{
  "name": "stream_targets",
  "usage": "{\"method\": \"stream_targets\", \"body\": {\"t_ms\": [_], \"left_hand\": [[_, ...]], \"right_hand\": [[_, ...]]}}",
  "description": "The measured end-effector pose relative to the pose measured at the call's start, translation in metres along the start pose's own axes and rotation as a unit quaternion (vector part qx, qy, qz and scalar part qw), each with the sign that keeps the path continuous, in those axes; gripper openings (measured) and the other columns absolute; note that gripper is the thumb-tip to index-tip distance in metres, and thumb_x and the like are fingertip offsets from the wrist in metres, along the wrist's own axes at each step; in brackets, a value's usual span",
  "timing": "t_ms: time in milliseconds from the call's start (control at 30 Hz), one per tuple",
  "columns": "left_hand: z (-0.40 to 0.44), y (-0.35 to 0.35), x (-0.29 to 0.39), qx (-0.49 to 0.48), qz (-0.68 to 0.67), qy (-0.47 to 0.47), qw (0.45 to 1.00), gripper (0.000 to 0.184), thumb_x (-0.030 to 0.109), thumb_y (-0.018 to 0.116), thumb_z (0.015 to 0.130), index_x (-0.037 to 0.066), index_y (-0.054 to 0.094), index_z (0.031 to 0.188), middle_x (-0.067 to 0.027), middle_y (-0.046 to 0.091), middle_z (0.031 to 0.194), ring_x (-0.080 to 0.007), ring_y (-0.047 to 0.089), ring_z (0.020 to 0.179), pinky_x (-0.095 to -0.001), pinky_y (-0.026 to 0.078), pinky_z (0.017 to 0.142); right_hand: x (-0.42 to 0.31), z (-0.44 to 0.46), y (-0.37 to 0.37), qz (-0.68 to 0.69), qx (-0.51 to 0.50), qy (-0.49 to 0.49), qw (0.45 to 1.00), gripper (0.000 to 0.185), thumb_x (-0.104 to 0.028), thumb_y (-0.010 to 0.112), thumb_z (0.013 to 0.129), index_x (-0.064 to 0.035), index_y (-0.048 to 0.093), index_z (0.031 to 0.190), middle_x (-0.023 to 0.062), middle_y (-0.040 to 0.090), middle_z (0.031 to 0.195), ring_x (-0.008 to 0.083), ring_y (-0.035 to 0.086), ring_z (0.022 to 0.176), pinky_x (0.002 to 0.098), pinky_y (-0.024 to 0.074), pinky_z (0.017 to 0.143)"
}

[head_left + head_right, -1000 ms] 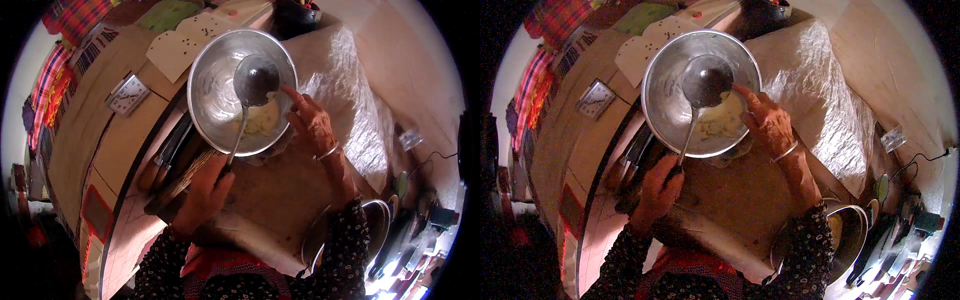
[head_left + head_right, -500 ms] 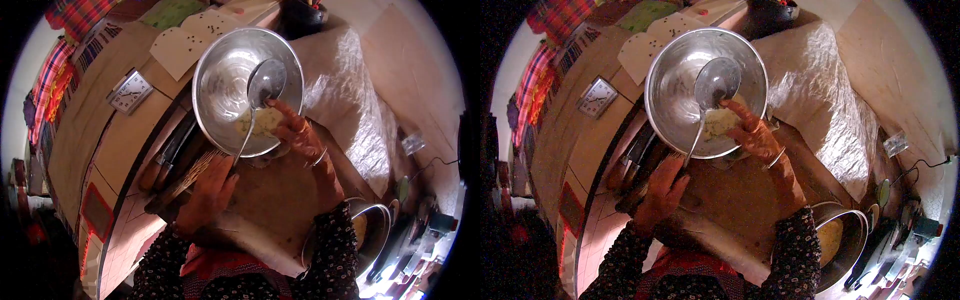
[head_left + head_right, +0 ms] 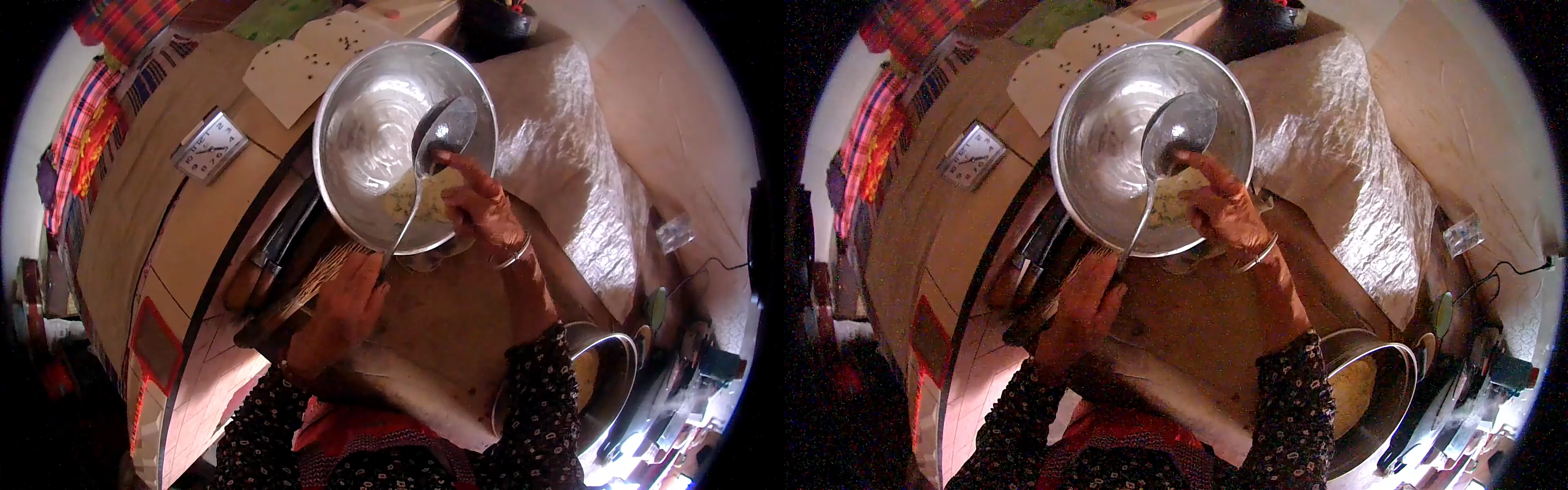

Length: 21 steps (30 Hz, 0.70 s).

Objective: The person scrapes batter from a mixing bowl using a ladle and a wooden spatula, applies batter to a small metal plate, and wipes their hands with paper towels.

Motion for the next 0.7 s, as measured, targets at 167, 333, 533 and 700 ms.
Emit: {"method": "stream_targets", "body": {"t_ms": [167,333,533,700], "left_hand": [[-0.002,0.006,-0.008,0.004,-0.039,-0.013,0.999,0.042,0.001,0.061,0.077,-0.006,0.045,0.114,-0.0207,0.050,0.094,-0.0368,0.054,0.075,-0.0403,0.047,0.056],[-0.002,0.006,-0.009,0.036,-0.002,0.003,0.999,0.042,0.002,0.061,0.077,-0.007,0.045,0.115,-0.0212,0.050,0.092,-0.0378,0.054,0.076,-0.0421,0.047,0.059],[-0.018,0.013,-0.036,0.008,-0.065,-0.134,0.989,0.037,0.004,0.060,0.080,-0.004,0.051,0.115,-0.0257,0.055,0.107,-0.0416,0.054,0.098,-0.0433,0.045,0.085],[-0.013,0.019,-0.036,0.053,-0.037,-0.058,0.996,0.041,0.003,0.061,0.078,-0.004,0.047,0.115,-0.0205,0.052,0.096,-0.0374,0.055,0.083,-0.0400,0.049,0.064]], "right_hand": [[0.013,-0.014,0.015,0.080,-0.040,0.043,0.995,0.044,-0.008,0.054,0.080,-0.0096,0.052,0.124,-0.0025,0.051,0.066,0.0054,0.045,0.051,0.0176,0.0342,0.044],[0.012,-0.037,0.029,0.072,-0.050,0.060,0.994,0.048,-0.008,0.053,0.080,-0.0025,0.047,0.128,-0.0026,0.047,0.056,0.0046,0.041,0.046,0.0185,0.0291,0.042],[0.042,-0.047,-0.007,-0.109,-0.036,0.095,0.989,0.050,-0.007,0.052,0.081,-0.0067,0.046,0.130,-0.0035,0.046,0.057,0.0039,0.040,0.046,0.0190,0.0319,0.042],[0.061,-0.049,-0.016,-0.200,-0.035,0.145,0.968,0.051,-0.005,0.051,0.081,-0.0106,0.045,0.132,-0.0033,0.046,0.058,0.0044,0.042,0.048,0.0192,0.0347,0.043]]}}
Point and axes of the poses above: each hand's wrist, its own z-axis towards the middle knuckle, its own y-axis out of the palm, x = y × z, the point moved 10 cm from there along z, towards the middle knuckle
